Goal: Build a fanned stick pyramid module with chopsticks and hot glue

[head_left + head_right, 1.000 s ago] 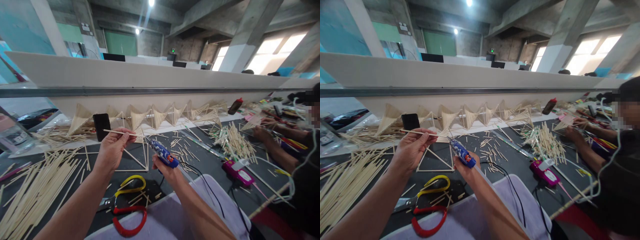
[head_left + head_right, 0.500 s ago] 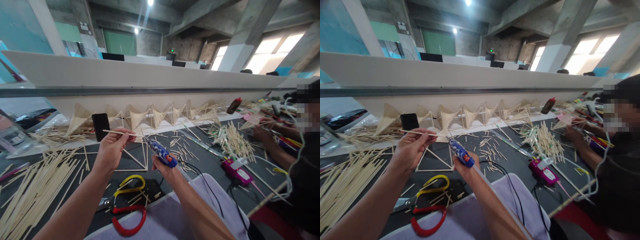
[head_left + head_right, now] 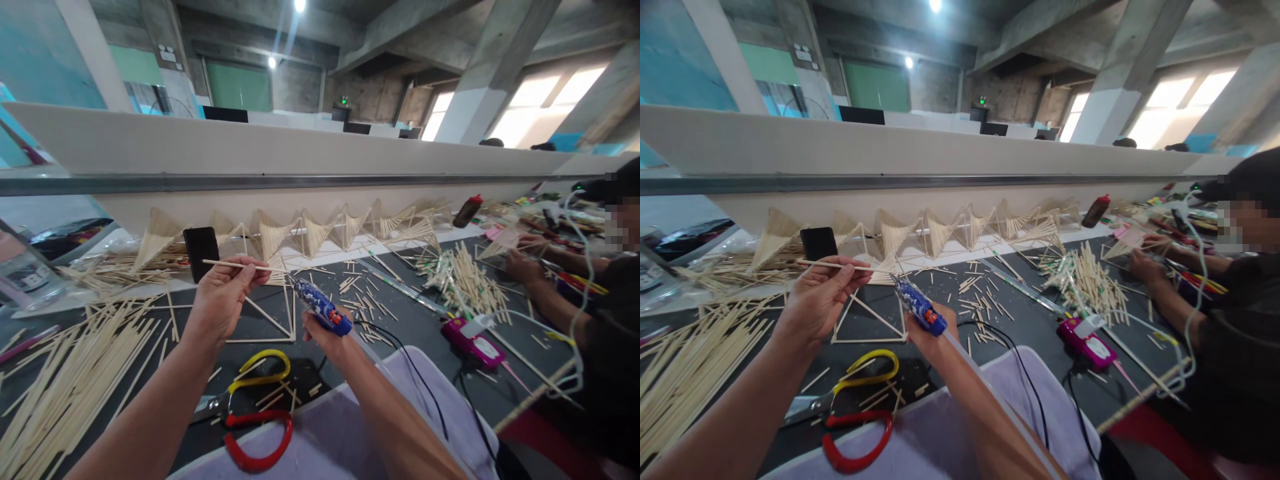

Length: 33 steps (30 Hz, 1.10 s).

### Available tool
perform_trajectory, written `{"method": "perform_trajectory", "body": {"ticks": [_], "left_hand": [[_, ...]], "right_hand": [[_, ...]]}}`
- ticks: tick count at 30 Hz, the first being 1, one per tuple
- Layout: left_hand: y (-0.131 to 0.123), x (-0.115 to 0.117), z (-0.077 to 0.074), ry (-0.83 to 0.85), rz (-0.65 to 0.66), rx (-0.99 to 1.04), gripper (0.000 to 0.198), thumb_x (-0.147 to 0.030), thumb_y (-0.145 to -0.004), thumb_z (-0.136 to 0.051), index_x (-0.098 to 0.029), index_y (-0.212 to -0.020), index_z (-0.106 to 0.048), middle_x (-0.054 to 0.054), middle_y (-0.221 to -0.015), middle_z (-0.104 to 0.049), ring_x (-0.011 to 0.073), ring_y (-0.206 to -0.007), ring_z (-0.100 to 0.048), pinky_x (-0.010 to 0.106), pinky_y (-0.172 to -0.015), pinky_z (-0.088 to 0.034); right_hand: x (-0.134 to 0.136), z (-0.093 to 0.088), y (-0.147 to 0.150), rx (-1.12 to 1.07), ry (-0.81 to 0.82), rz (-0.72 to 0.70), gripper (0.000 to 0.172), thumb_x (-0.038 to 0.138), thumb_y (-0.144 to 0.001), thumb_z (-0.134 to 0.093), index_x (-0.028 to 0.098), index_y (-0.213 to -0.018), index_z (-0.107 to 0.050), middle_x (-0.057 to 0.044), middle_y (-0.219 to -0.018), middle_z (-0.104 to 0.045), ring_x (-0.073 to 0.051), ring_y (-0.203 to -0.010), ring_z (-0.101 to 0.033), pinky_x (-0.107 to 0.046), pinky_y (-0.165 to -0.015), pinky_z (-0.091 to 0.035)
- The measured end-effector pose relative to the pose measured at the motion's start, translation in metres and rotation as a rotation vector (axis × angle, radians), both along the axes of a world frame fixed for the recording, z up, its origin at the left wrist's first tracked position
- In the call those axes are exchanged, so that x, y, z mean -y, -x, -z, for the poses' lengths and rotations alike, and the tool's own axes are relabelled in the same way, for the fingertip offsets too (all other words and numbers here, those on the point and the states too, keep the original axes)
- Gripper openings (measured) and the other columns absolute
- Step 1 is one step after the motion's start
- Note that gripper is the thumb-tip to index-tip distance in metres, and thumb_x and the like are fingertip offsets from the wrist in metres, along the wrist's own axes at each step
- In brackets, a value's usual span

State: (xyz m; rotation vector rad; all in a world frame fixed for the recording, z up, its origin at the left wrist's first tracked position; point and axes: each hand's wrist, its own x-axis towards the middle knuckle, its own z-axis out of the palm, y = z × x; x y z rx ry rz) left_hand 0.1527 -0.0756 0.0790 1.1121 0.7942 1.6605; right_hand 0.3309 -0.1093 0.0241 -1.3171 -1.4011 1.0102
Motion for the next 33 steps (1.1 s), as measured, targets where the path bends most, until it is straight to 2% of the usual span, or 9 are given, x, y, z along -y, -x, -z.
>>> {"method": "perform_trajectory", "body": {"ticks": [4, 6, 8, 11, 14, 21, 25, 28, 33], "left_hand": [[0.006, -0.001, -0.001, 0.033, 0.06, -0.027, 0.013, -0.022, -0.069, -0.069, -0.017, -0.079, -0.063, 0.004, -0.077, -0.068, 0.014, -0.071, -0.064, 0.029, -0.072, -0.052], [0.012, -0.001, -0.002, 0.057, 0.165, -0.118, 0.014, -0.023, -0.07, -0.068, -0.017, -0.082, -0.063, 0.004, -0.076, -0.068, 0.0138, -0.067, -0.063, 0.028, -0.067, -0.052], [0.019, 0.002, -0.004, 0.103, 0.351, -0.273, 0.019, -0.023, -0.072, -0.066, -0.018, -0.089, -0.062, 0.003, -0.072, -0.067, 0.0129, -0.06, -0.061, 0.027, -0.061, -0.05], [0.025, 0.007, -0.008, 0.215, 0.695, -0.5, 0.027, -0.025, -0.074, -0.063, -0.02, -0.1, -0.059, 0.003, -0.068, -0.065, 0.0125, -0.057, -0.059, 0.025, -0.056, -0.046], [0.025, 0.011, -0.009, 0.265, 0.892, -0.587, 0.034, -0.026, -0.077, -0.06, -0.021, -0.11, -0.054, 0.002, -0.069, -0.063, 0.0123, -0.058, -0.057, 0.023, -0.053, -0.043], [0.024, 0.008, -0.005, 0.218, 0.93, -0.644, 0.041, -0.026, -0.08, -0.056, -0.021, -0.12, -0.047, 0.002, -0.069, -0.061, 0.0119, -0.058, -0.055, 0.022, -0.053, -0.04], [0.024, 0.009, -0.005, 0.207, 0.926, -0.651, 0.039, -0.027, -0.08, -0.056, -0.021, -0.118, -0.049, 0.002, -0.069, -0.061, 0.0124, -0.059, -0.055, 0.023, -0.055, -0.041], [0.023, 0.01, -0.006, 0.206, 0.935, -0.658, 0.04, -0.027, -0.08, -0.056, -0.021, -0.119, -0.049, 0.002, -0.068, -0.061, 0.0119, -0.059, -0.054, 0.023, -0.055, -0.04], [0.023, 0.009, -0.005, 0.207, 0.96, -0.66, 0.04, -0.027, -0.081, -0.054, -0.021, -0.12, -0.047, 0.002, -0.068, -0.06, 0.0115, -0.059, -0.052, 0.023, -0.055, -0.039]], "right_hand": [[-0.002, -0.001, -0.004, -0.019, 0.037, -0.017, 0.025, 0.036, -0.071, -0.059, 0.017, -0.055, -0.059, -0.003, -0.051, -0.061, -0.015, -0.049, -0.055, -0.027, -0.051, -0.041], [-0.004, -0.001, -0.01, -0.02, 0.055, -0.007, 0.027, 0.04, -0.073, -0.058, 0.016, -0.061, -0.061, -0.004, -0.052, -0.062, -0.015, -0.05, -0.054, -0.026, -0.05, -0.04], [-0.006, -0.002, -0.017, -0.023, 0.027, -0.016, 0.03, 0.044, -0.075, -0.056, 0.016, -0.066, -0.062, -0.003, -0.053, -0.062, -0.014, -0.05, -0.053, -0.026, -0.05, -0.039], [-0.009, -0.002, -0.027, -0.008, -0.066, -0.109, 0.031, 0.046, -0.077, -0.055, 0.016, -0.068, -0.06, -0.002, -0.053, -0.06, -0.013, -0.049, -0.051, -0.025, -0.05, -0.038], [-0.009, -0.002, -0.031, 0.021, -0.107, -0.201, 0.027, 0.042, -0.077, -0.055, 0.017, -0.068, -0.059, -0.001, -0.054, -0.059, -0.015, -0.051, -0.054, -0.027, -0.052, -0.04], [-0.006, -0.004, -0.024, -0.045, -0.099, -0.242, 0.016, 0.034, -0.071, -0.061, 0.018, -0.067, -0.059, -0.001, -0.052, -0.058, -0.018, -0.048, -0.056, -0.031, -0.049, -0.043], [-0.005, -0.009, -0.019, 0.082, -0.072, -0.191, 0.013, 0.029, -0.068, -0.06, 0.019, -0.059, -0.059, -0.001, -0.048, -0.056, -0.017, -0.046, -0.054, -0.029, -0.046, -0.041], [-0.006, -0.011, -0.016, 0.174, -0.146, -0.146, 0.017, 0.026, -0.066, -0.059, 0.02, -0.05, -0.056, -0.001, -0.046, -0.055, -0.016, -0.046, -0.052, -0.029, -0.047, -0.04], [-0.008, -0.007, -0.013, 0.273, -0.203, -0.095, 0.018, 0.024, -0.068, -0.055, 0.02, -0.051, -0.056, -0.001, -0.047, -0.055, -0.016, -0.046, -0.05, -0.029, -0.046, -0.038]]}}
